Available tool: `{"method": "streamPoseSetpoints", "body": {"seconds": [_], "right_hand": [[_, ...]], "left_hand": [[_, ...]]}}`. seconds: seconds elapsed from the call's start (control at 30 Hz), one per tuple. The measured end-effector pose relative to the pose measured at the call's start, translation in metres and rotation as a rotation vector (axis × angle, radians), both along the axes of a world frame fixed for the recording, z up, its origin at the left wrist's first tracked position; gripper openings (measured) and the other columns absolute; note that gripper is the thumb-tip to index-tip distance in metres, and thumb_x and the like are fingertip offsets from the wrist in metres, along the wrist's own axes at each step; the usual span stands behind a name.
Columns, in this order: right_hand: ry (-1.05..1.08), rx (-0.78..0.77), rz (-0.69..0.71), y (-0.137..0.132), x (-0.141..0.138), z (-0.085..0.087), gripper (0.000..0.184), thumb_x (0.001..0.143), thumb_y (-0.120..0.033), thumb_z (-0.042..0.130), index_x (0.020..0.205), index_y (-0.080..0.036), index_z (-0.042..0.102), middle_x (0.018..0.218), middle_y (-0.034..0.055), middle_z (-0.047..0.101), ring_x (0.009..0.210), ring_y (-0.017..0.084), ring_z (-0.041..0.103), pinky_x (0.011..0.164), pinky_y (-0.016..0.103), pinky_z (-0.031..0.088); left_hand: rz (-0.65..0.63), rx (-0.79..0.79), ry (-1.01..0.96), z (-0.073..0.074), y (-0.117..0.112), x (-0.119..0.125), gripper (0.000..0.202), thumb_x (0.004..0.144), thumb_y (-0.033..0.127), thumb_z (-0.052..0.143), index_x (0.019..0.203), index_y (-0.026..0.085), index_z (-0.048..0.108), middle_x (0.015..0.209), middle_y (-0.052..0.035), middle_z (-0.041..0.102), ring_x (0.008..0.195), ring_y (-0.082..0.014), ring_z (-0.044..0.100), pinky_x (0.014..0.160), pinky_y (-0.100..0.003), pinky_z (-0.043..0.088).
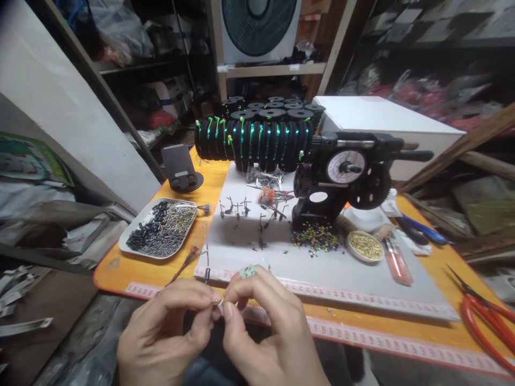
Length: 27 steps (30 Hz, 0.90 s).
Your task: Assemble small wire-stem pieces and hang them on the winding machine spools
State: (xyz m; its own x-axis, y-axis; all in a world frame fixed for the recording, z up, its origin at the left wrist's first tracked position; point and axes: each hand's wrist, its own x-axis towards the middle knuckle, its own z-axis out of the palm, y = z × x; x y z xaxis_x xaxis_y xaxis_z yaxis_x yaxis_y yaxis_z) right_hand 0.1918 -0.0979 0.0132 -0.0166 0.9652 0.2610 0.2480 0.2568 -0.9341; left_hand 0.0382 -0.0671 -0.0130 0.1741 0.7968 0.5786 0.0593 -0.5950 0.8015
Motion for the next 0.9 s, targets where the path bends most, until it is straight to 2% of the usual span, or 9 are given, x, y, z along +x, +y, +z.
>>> {"method": "streamPoseSetpoints", "body": {"seconds": [0.1,0.23,0.37,0.5,0.63,0.73,0.83,0.9], "right_hand": [[0.063,-0.029,-0.004,0.000,-0.005,0.000,0.012,0.091,-0.019,0.053,0.081,-0.020,0.059,0.078,0.0025,0.062,0.073,0.013,0.061,0.061,0.019,0.053],[0.092,-0.062,-0.003,0.000,-0.010,0.000,0.015,0.092,-0.023,0.053,0.079,-0.020,0.060,0.078,0.0029,0.061,0.074,0.015,0.063,0.066,0.024,0.053],[0.082,-0.067,0.051,0.003,-0.008,0.002,0.014,0.091,-0.020,0.052,0.080,-0.019,0.061,0.077,0.0022,0.062,0.070,0.013,0.062,0.063,0.022,0.051],[-0.080,-0.010,0.030,0.005,-0.001,0.003,0.014,0.088,-0.018,0.056,0.075,-0.019,0.060,0.070,-0.0004,0.059,0.064,0.011,0.059,0.057,0.020,0.047],[-0.222,0.078,0.039,0.002,0.005,0.001,0.011,0.088,-0.013,0.057,0.079,-0.020,0.056,0.074,-0.0005,0.058,0.065,0.010,0.059,0.057,0.019,0.047],[-0.229,0.102,0.026,-0.002,0.008,-0.001,0.012,0.087,-0.011,0.059,0.081,-0.020,0.055,0.076,-0.0001,0.059,0.070,0.012,0.061,0.065,0.022,0.051],[-0.220,0.172,-0.019,-0.004,0.009,0.001,0.014,0.085,-0.009,0.059,0.087,-0.022,0.055,0.077,-0.0008,0.062,0.072,0.012,0.062,0.068,0.023,0.053],[-0.259,0.225,-0.013,-0.003,0.009,0.003,0.020,0.083,-0.005,0.059,0.092,-0.023,0.056,0.078,-0.0023,0.066,0.070,0.011,0.062,0.065,0.021,0.052]], "left_hand": [[0.034,-0.060,-0.106,-0.001,-0.004,0.007,0.024,0.074,-0.002,0.066,0.082,0.021,0.066,0.075,-0.0003,0.068,0.069,-0.0133,0.066,0.062,-0.021,0.056],[0.139,-0.147,-0.227,-0.001,-0.006,0.014,0.014,0.078,0.008,0.068,0.073,0.021,0.064,0.079,0.0008,0.061,0.072,-0.0099,0.061,0.073,-0.020,0.056],[0.014,-0.138,-0.186,-0.002,-0.005,0.013,0.017,0.077,0.005,0.069,0.076,0.021,0.066,0.084,0.0000,0.064,0.078,-0.0110,0.064,0.077,-0.021,0.056],[0.064,-0.242,-0.293,-0.004,-0.009,0.017,0.013,0.079,0.011,0.070,0.075,0.022,0.065,0.079,-0.0002,0.068,0.068,-0.0109,0.062,0.063,-0.019,0.052],[0.035,-0.390,-0.399,-0.005,-0.014,0.021,0.011,0.080,0.017,0.072,0.074,0.023,0.065,0.072,0.0016,0.064,0.054,-0.0065,0.051,0.045,-0.014,0.037],[-0.017,-0.523,-0.473,-0.003,-0.014,0.021,0.012,0.078,0.020,0.075,0.072,0.022,0.066,0.072,0.0027,0.064,0.047,-0.0028,0.042,0.042,-0.013,0.033],[-0.044,-0.627,-0.538,0.001,-0.012,0.021,0.014,0.074,0.021,0.079,0.069,0.020,0.066,0.070,0.0033,0.062,0.046,-0.0018,0.045,0.043,-0.012,0.037],[-0.047,-0.649,-0.564,0.003,-0.012,0.021,0.014,0.073,0.021,0.080,0.068,0.020,0.067,0.070,0.0034,0.061,0.046,-0.0015,0.046,0.044,-0.012,0.038]]}}
